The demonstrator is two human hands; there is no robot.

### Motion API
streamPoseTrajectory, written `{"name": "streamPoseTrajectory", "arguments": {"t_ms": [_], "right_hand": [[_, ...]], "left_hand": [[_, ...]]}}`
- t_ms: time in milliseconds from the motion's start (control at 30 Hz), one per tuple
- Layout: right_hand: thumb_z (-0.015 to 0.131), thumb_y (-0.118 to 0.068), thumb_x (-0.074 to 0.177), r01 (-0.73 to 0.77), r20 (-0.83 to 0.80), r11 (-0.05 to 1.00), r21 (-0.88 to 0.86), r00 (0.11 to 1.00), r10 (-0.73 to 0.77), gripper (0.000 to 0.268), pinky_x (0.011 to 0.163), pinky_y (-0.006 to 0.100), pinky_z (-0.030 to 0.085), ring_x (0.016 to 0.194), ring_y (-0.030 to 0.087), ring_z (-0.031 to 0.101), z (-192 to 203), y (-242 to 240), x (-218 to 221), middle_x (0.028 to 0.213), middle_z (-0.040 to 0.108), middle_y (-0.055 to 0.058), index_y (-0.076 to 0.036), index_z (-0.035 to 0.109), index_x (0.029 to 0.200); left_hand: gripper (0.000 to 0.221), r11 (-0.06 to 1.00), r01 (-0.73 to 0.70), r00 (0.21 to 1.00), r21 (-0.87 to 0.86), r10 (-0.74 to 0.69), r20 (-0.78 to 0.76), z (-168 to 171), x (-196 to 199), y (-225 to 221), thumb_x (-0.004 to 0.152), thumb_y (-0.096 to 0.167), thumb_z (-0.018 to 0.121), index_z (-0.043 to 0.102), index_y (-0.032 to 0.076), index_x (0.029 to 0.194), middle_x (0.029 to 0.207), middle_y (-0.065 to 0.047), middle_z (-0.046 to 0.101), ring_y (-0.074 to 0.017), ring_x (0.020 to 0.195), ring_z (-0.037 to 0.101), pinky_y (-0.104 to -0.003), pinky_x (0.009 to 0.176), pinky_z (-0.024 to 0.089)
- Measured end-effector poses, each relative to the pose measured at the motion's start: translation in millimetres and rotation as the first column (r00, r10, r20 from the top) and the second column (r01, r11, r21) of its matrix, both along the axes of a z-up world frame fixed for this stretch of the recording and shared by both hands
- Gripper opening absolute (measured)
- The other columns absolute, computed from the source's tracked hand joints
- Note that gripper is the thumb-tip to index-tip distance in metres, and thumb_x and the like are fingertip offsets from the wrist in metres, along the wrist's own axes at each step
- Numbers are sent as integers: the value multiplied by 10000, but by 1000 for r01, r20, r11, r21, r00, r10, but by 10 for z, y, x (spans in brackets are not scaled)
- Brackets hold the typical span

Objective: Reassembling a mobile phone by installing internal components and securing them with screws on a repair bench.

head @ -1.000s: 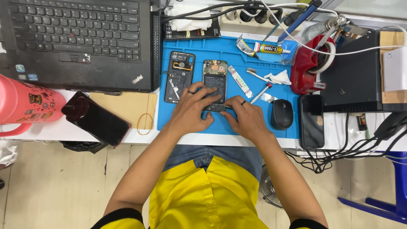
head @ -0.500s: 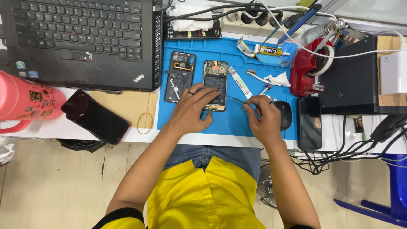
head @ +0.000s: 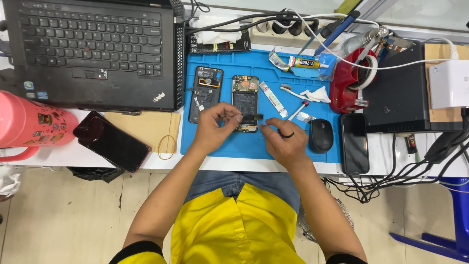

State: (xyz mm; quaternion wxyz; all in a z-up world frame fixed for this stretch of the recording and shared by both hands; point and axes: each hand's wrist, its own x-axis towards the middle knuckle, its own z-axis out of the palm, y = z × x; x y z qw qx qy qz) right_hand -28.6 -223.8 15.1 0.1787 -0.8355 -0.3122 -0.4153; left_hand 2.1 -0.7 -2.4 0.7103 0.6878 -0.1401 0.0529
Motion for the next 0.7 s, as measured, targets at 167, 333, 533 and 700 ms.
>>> {"name": "streamPoseTrajectory", "arguments": {"t_ms": [167, 333, 533, 700], "right_hand": [[649, -13, 1004, 150, -320, 988, 37, 938, -131, 203, 646, 380, 544, 778, 286, 662, 223, -94, 31, 1047, 659, 103, -71, 723, 1184], [655, 73, 961, 227, -379, 954, -197, 880, -288, 350, 726, 427, 486, 900, 336, 622, -17, -281, 125, 1049, 586, 132, -33, 700, 1292], [621, 39, 957, 270, -214, 955, -125, 932, -291, 341, 706, 410, 446, 848, 290, 588, -275, -278, 153, 983, 582, 103, -57, 730, 1266], [624, 27, 961, 278, -236, 949, -148, 922, -307, 341, 745, 384, 441, 872, 267, 578, -305, -296, 138, 980, 571, 80, -85, 737, 1263]], "left_hand": [[79, 998, -51, 997, -28, 49, -66, 126, 42, 63, 903, 2, 742, 759, 33, 974, 730, -92, 746, -98, 628, 642, -245, 555, 515], [74, 977, -192, 980, 89, 195, -30, 269, 156, 191, 909, 12, 741, 762, 68, 953, 730, -64, 749, -59, 554, 531, -235, 507, 440], [107, 885, -422, 906, 195, 405, 122, 435, 278, 517, 936, -45, 722, 767, 35, 989, 729, -81, 737, -112, 539, 545, -258, 489, 412], [129, 794, -142, 988, 591, 77, 135, 882, 494, 652, 985, -13, 662, 781, 12, 1029, 804, -155, 737, -274, 619, 667, -371, 539, 512]]}}
